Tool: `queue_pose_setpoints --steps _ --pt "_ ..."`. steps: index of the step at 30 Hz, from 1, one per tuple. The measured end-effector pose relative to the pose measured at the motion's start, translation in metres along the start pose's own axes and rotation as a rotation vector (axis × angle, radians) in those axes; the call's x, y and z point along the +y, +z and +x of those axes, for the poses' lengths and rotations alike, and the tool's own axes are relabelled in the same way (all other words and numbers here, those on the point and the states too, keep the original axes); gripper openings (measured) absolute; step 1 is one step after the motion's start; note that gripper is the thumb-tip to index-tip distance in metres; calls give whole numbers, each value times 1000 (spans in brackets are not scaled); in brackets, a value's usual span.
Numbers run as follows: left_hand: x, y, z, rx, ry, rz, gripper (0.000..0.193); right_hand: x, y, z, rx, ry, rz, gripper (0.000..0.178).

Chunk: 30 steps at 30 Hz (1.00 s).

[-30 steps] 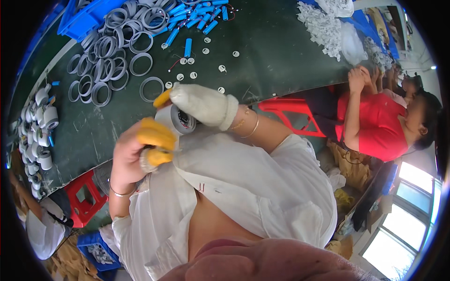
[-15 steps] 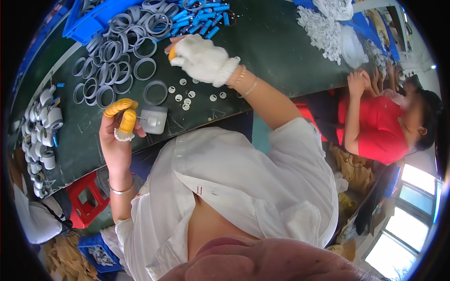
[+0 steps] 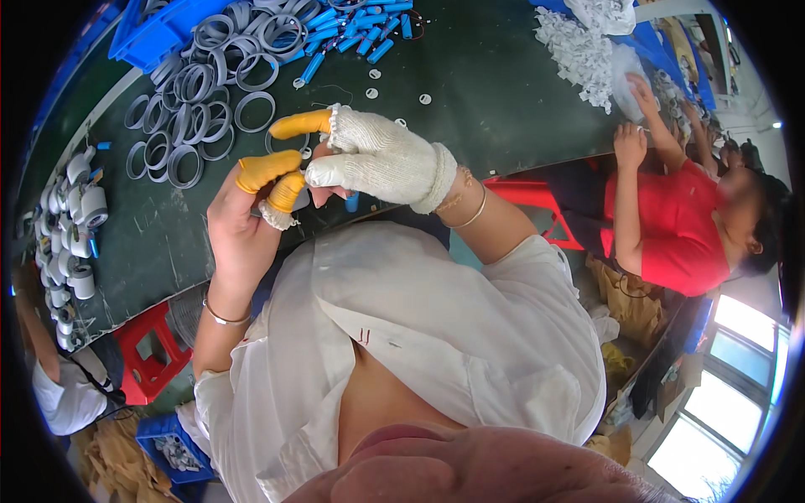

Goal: Assembling small electronic components into plastic housings at a factory workbench.

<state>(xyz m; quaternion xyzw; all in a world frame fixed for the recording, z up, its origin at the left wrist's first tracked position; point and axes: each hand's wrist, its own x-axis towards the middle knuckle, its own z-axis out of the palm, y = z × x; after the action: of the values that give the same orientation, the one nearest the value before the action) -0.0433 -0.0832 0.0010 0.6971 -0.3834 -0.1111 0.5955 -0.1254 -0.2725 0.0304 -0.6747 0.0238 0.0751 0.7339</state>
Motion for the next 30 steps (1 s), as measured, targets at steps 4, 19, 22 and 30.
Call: queue_pose_setpoints --steps 4,19,22,30 --pt "-3 -9 1 -62 175 179 25 3 3 0 -10 -1 45 41" --pt "-14 -14 -7 -49 -489 -567 25 18 11 -3 288 -446 -793 19" --pt "-14 -14 -10 -75 -546 -682 23 12 11 -1 246 -420 -827 21" --pt "-15 -15 -13 -97 -522 -611 21 -1 1 3 121 -387 -838 21"
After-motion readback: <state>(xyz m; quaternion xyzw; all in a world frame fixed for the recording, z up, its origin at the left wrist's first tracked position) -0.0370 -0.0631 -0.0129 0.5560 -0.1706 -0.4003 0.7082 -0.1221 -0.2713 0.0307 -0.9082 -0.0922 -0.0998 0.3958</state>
